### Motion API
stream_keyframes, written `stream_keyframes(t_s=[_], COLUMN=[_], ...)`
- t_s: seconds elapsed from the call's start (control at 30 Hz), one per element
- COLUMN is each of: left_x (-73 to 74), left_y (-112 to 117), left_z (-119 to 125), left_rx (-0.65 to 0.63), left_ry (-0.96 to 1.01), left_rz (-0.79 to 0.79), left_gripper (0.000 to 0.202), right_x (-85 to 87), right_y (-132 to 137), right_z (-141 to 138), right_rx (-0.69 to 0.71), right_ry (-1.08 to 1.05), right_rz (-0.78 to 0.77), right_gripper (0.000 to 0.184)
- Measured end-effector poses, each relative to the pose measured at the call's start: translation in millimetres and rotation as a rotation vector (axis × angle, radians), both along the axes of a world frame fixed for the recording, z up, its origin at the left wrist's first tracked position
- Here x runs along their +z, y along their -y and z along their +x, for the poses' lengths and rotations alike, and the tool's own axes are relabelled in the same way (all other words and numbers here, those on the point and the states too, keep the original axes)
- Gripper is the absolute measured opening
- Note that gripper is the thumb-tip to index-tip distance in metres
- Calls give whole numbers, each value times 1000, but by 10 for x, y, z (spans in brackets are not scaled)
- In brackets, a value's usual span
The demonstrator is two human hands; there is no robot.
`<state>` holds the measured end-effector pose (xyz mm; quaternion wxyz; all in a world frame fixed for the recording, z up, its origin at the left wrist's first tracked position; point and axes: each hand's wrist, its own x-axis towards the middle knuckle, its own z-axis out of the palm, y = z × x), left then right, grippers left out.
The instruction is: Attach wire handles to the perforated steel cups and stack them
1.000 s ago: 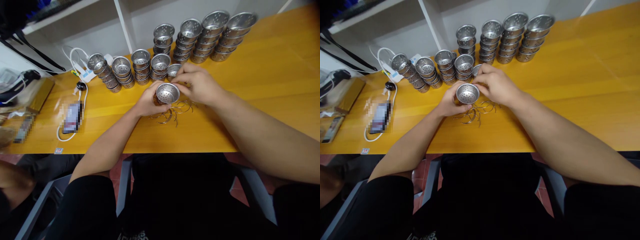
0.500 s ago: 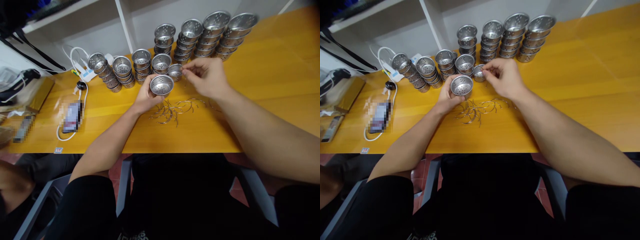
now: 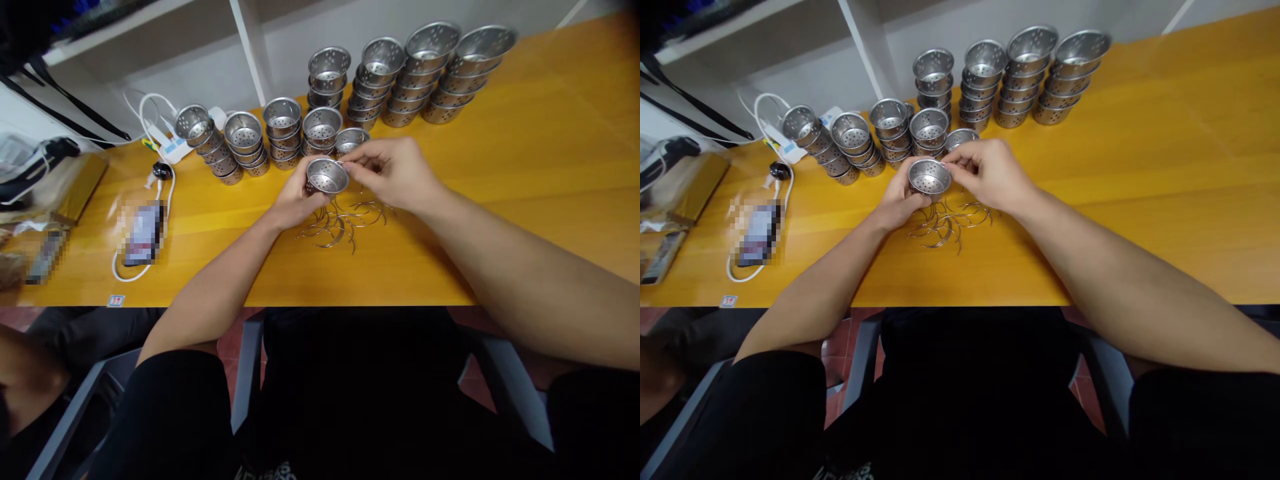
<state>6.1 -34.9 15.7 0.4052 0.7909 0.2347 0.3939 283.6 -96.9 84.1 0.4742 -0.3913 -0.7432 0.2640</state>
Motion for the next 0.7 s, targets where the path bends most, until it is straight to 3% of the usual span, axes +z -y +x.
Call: stream_keyframes(t_s=[0.17, 0.33, 0.5, 0.7], left_x=[-66, -64, -31, 55], left_y=[-8, -9, 39, 119], left_z=[33, 39, 32, 97], left_rx=[15, -19, 19, 94], left_ry=[-40, -20, -61, -130], left_rz=[151, 145, 125, 184], left_gripper=[91, 91, 102, 126], right_x=[23, -9, -28, -29], right_y=[14, 4, 17, 45], right_z=[-10, -60, -102, -190], right_rx=[-60, -96, -114, -141], right_ry=[72, 54, 62, 35], right_rz=[43, 17, 12, 12], right_gripper=[21, 33, 41, 31])
